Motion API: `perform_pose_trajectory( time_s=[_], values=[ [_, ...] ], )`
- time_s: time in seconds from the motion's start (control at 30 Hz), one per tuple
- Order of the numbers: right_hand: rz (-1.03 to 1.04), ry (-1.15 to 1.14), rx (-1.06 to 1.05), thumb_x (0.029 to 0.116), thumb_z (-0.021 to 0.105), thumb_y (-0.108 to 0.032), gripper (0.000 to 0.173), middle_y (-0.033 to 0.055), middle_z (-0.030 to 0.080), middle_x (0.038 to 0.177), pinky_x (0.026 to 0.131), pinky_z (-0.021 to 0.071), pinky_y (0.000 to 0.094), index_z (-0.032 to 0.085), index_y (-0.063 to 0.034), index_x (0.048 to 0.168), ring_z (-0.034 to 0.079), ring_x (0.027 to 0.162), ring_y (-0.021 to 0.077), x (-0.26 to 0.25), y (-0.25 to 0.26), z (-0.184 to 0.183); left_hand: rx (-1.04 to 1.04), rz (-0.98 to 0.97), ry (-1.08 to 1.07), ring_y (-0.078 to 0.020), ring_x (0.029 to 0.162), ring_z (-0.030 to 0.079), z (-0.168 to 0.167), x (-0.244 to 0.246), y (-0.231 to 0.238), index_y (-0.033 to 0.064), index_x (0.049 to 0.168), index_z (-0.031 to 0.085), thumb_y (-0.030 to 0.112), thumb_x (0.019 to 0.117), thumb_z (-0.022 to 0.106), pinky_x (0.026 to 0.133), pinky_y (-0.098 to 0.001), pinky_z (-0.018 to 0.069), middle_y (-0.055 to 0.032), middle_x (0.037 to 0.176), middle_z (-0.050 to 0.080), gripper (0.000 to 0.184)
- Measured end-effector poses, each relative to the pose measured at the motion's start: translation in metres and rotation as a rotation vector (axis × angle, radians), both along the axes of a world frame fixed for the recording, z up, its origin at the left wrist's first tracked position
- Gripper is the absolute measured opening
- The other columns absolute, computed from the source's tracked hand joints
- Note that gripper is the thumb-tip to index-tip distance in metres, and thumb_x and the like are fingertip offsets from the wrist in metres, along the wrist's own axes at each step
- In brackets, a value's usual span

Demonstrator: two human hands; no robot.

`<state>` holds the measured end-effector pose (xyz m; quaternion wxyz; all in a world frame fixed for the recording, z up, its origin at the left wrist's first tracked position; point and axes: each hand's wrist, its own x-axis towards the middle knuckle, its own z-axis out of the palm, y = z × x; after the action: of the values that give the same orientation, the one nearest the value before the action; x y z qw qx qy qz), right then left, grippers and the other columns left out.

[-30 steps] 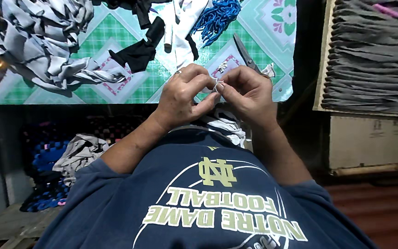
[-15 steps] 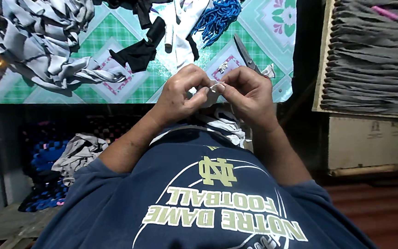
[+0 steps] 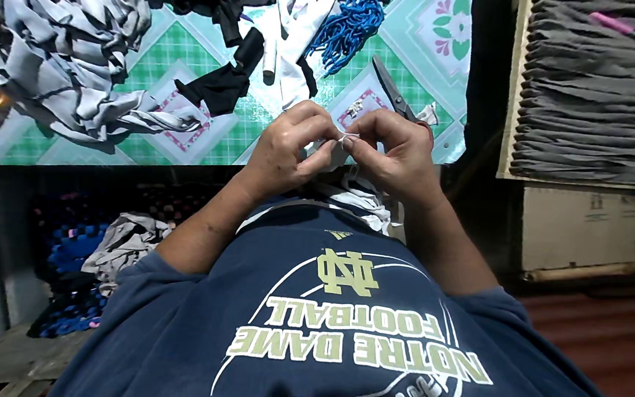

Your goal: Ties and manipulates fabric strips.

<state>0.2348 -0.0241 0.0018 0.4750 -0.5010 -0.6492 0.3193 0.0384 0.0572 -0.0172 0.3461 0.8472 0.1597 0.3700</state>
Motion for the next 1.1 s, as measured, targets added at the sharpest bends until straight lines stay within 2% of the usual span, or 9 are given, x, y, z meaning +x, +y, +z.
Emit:
perform_pose_trajectory(
  time_s=[0.1,0.23,0.3,0.37,0.5,0.6,0.73,0.93,1.1],
  values=[
    [-0.035,0.003,0.018,0.0964,0.061,-0.004,0.009,-0.0004,0.062,0.08,0.064,0.0468,0.0144,0.065,0.0031,0.097,0.053,0.068,-0.002,0.0,0.0,-0.001,0.07,0.033,0.018,-0.0226,0.099,0.064,-0.005,0.0,0.0,0.0006,0.1,0.074,0.019,0.0978,0.065,0.086,-0.0392,0.0493,-0.0154,0.104,0.069,0.021],
    [-0.061,0.024,0.003,0.0961,0.06,-0.004,0.007,-0.0007,0.061,0.08,0.063,0.0475,0.0147,0.063,0.0022,0.096,0.054,0.067,-0.0017,0.0,-0.001,-0.001,0.221,0.101,0.069,-0.032,0.111,0.062,-0.015,0.005,-0.005,0.0027,0.109,0.072,0.037,0.0915,0.075,0.097,-0.0462,0.0481,-0.0182,0.112,0.068,0.038],
    [-0.068,0.034,0.001,0.0959,0.061,-0.005,0.008,-0.0008,0.061,0.079,0.063,0.0473,0.0146,0.064,0.0022,0.096,0.054,0.067,-0.0016,-0.001,-0.002,-0.001,0.221,0.105,0.038,-0.031,0.109,0.063,-0.019,0.007,-0.008,0.0018,0.108,0.073,0.031,0.0942,0.072,0.097,-0.0442,0.0485,-0.0182,0.11,0.069,0.032],
    [-0.065,0.037,0.01,0.0961,0.061,-0.005,0.007,-0.0012,0.061,0.079,0.062,0.0464,0.0141,0.064,0.0022,0.096,0.053,0.066,-0.0024,-0.001,-0.002,-0.002,0.147,0.085,-0.024,-0.027,0.104,0.064,-0.019,0.009,-0.009,-0.0004,0.103,0.073,0.017,0.0983,0.064,0.092,-0.0395,0.0503,-0.0182,0.105,0.069,0.02],
    [-0.064,0.057,0.007,0.0959,0.06,-0.004,0.007,-0.0013,0.061,0.079,0.062,0.046,0.0144,0.064,0.0019,0.095,0.053,0.067,-0.002,0.002,-0.004,-0.002,-0.05,0.006,-0.113,-0.0189,0.101,0.064,-0.014,0.009,-0.006,-0.0058,0.097,0.071,0.005,0.0982,0.057,0.091,-0.0289,0.0522,-0.0178,0.101,0.067,0.018],
    [-0.06,0.061,0.009,0.0957,0.06,-0.004,0.007,-0.0018,0.062,0.079,0.063,0.046,0.0141,0.064,0.0015,0.095,0.054,0.068,-0.0023,0.002,-0.004,-0.002,-0.042,-0.013,-0.112,-0.0179,0.1,0.064,-0.013,0.008,-0.006,-0.0054,0.096,0.072,0.006,0.0981,0.058,0.09,-0.028,0.0526,-0.0171,0.101,0.067,0.017],
    [-0.062,0.069,0.015,0.0958,0.06,-0.004,0.007,-0.0017,0.061,0.079,0.063,0.0466,0.0137,0.064,0.0017,0.095,0.054,0.067,-0.0024,0.001,-0.005,-0.002,0.045,0.023,-0.058,-0.0218,0.1,0.063,-0.015,0.009,-0.009,-0.0009,0.095,0.072,0.017,0.097,0.068,0.089,-0.0347,0.0515,-0.0163,0.103,0.067,0.018],
    [-0.05,0.068,0.006,0.0965,0.06,-0.005,0.008,-0.0015,0.062,0.079,0.062,0.0468,0.0145,0.064,0.0023,0.097,0.054,0.067,-0.0018,0.004,-0.008,0.0,-0.141,-0.056,-0.115,-0.0154,0.099,0.064,-0.008,0.009,-0.009,-0.0072,0.095,0.069,0.005,0.0965,0.06,0.091,-0.0269,0.0533,-0.0169,0.102,0.065,0.015],
    [0.013,0.055,-0.033,0.0953,0.062,-0.007,0.02,0.0004,0.064,0.083,0.064,0.0477,0.0161,0.067,0.0055,0.109,0.055,0.069,-0.0006,0.01,-0.011,0.0,-0.133,-0.119,-0.104,-0.0148,0.101,0.063,-0.006,0.009,-0.007,-0.0065,0.096,0.069,0.005,0.0968,0.058,0.092,-0.0262,0.0525,-0.0159,0.102,0.066,0.016]
  ],
)
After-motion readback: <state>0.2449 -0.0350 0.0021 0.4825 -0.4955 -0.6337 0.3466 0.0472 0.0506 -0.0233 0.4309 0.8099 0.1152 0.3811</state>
